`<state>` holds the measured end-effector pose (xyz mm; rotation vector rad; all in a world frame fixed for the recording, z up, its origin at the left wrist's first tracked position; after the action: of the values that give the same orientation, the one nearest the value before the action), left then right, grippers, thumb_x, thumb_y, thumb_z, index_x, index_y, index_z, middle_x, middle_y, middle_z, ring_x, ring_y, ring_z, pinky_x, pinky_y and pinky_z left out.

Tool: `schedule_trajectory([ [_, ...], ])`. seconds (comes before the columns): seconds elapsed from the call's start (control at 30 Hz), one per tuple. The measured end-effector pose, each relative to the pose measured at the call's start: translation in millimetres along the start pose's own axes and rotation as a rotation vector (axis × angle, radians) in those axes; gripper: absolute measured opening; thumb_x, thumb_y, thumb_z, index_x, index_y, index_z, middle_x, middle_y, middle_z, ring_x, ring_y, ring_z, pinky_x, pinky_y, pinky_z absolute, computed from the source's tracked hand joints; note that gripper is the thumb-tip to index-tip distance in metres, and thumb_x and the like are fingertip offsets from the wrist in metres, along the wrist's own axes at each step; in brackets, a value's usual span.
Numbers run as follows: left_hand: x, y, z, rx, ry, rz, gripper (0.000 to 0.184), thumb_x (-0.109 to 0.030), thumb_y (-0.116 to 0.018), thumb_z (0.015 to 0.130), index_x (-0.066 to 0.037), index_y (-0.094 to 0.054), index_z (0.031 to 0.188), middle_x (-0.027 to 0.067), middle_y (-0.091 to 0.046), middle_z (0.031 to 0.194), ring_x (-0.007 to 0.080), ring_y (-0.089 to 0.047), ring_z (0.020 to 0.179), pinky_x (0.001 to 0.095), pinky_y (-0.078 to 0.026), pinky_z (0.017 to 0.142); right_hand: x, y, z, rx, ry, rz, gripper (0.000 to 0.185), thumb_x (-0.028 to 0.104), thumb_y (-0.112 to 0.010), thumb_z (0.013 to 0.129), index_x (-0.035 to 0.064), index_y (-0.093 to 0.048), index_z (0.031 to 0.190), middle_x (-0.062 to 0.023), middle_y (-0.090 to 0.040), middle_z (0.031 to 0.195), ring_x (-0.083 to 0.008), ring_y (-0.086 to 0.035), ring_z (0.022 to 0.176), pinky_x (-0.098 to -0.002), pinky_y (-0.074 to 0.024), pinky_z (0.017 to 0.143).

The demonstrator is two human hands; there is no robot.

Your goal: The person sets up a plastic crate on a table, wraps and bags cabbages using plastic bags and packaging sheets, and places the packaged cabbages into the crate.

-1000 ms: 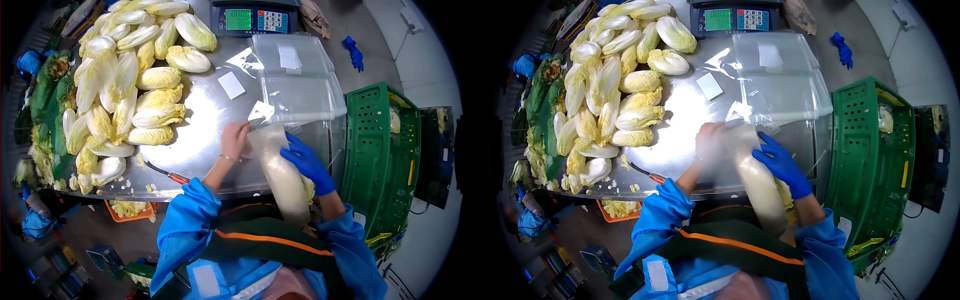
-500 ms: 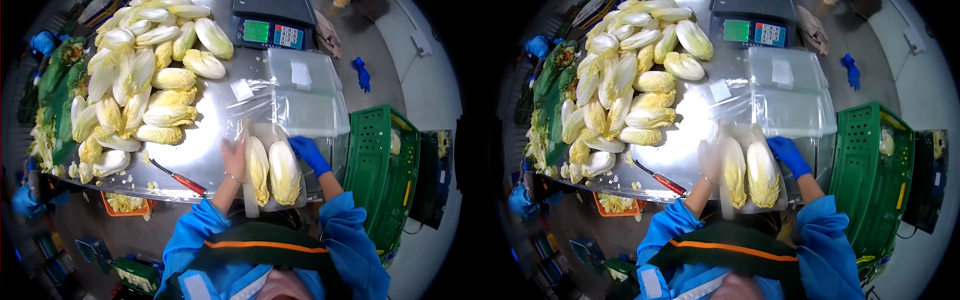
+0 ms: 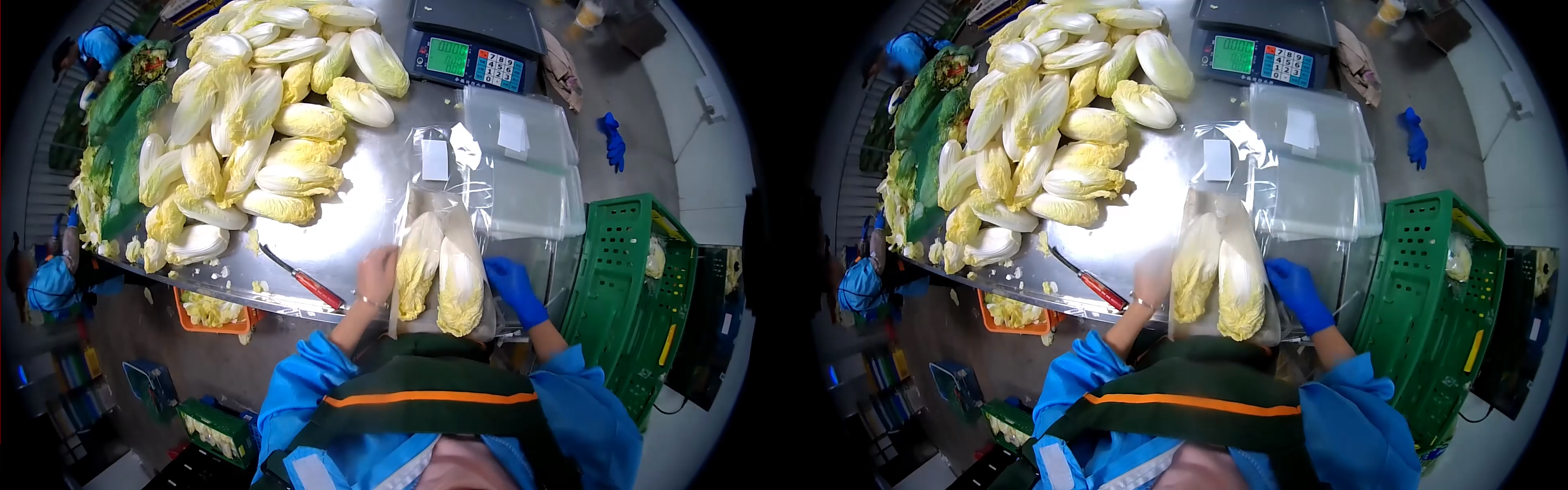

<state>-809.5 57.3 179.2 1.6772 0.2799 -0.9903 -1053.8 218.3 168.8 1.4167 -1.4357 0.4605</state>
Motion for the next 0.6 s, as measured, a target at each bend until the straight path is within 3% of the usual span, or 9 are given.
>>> schedule_trajectory([
  [0.07, -16, 17, -21, -0.045, -0.107, 0.001, 0.015, -0.009, -0.056, 0.081, -0.004, -0.063, 0.093, 0.0172, -0.06, 0.079, 0.0352, -0.058, 0.075, 0.0406, -0.047, 0.068, 4, 0, -21, -0.012, -0.045, -0.088, 0.023, 0.013, -0.057, 0.087, -0.0005, -0.062, 0.104, -0.0127, -0.067, 0.093, -0.0122, -0.061, 0.084, -0.0281, -0.0487, 0.074],
  [0.2, -19, 26, -70, 0.011, -0.081, -0.003, 0.013, -0.005, -0.059, 0.079, -0.004, -0.063, 0.091, 0.0161, -0.06, 0.076, 0.0345, -0.058, 0.068, 0.0382, -0.047, 0.06, -15, -5, -58, -0.002, -0.101, -0.045, 0.023, 0.014, -0.058, 0.086, -0.0006, -0.063, 0.102, -0.0113, -0.067, 0.087, -0.0119, -0.061, 0.079, -0.0284, -0.0489, 0.072],
  [0.37, -30, 44, -82, 0.055, -0.132, -0.135, 0.015, -0.007, -0.059, 0.081, -0.004, -0.062, 0.095, 0.0173, -0.06, 0.078, 0.0333, -0.059, 0.069, 0.0374, -0.048, 0.06, -32, -11, -78, -0.03, -0.204, 0.09, 0.02, 0.012, -0.058, 0.084, -0.0032, -0.063, 0.096, -0.0065, -0.065, 0.081, -0.0127, -0.059, 0.074, -0.0289, -0.0486, 0.068],
  [0.43, -50, 63, -46, 0.032, -0.195, -0.042, 0.013, -0.007, -0.059, 0.081, -0.003, -0.061, 0.093, 0.0183, -0.06, 0.08, 0.0335, -0.059, 0.07, 0.0362, -0.048, 0.06, -3, 1, -52, -0.082, -0.173, 0.114, 0.021, 0.014, -0.057, 0.084, -0.0023, -0.063, 0.096, -0.004, -0.064, 0.079, -0.0133, -0.059, 0.072, -0.0284, -0.0483, 0.068],
  [0.5, -74, 100, 9, -0.076, -0.092, -0.22, 0.008, -0.008, -0.058, 0.084, -0.003, -0.06, 0.089, 0.0164, -0.062, 0.078, 0.0257, -0.062, 0.066, 0.0316, -0.048, 0.058, 49, 14, -18, -0.084, -0.077, 0.379, 0.022, 0.018, -0.055, 0.086, 0.0008, -0.062, 0.096, -0.0025, -0.062, 0.078, -0.0119, -0.058, 0.069, -0.0272, -0.0479, 0.065],
  [0.57, -108, 145, 45, -0.103, -0.082, -0.604, 0.01, -0.011, -0.057, 0.086, -0.001, -0.058, 0.087, 0.0104, -0.062, 0.071, 0.0152, -0.061, 0.061, 0.0279, -0.047, 0.056, 140, 42, -25, -0.325, 0.067, 0.667, 0.022, 0.023, -0.052, 0.087, 0.0043, -0.062, 0.095, -0.0023, -0.061, 0.08, -0.0107, -0.057, 0.069, -0.0252, -0.047, 0.061],
  [0.6, -130, 173, 50, -0.15, -0.184, -0.507, 0.012, -0.013, -0.058, 0.086, -0.001, -0.057, 0.086, 0.007, -0.06, 0.067, 0.0111, -0.057, 0.058, 0.0257, -0.046, 0.053, 169, 55, -21, -0.23, 0.108, 0.614, 0.021, 0.022, -0.052, 0.087, 0.005, -0.062, 0.093, -0.0025, -0.061, 0.079, -0.01, -0.056, 0.067, -0.0244, -0.0457, 0.059],
])
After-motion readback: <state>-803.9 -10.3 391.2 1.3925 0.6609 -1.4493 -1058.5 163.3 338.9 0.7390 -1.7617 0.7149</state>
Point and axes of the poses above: each hand's wrist, its own z-axis towards the middle knuckle, its own y-axis out of the back of the hand, x = y × z, the point moved 8 cm from there along z, towards the middle knuckle
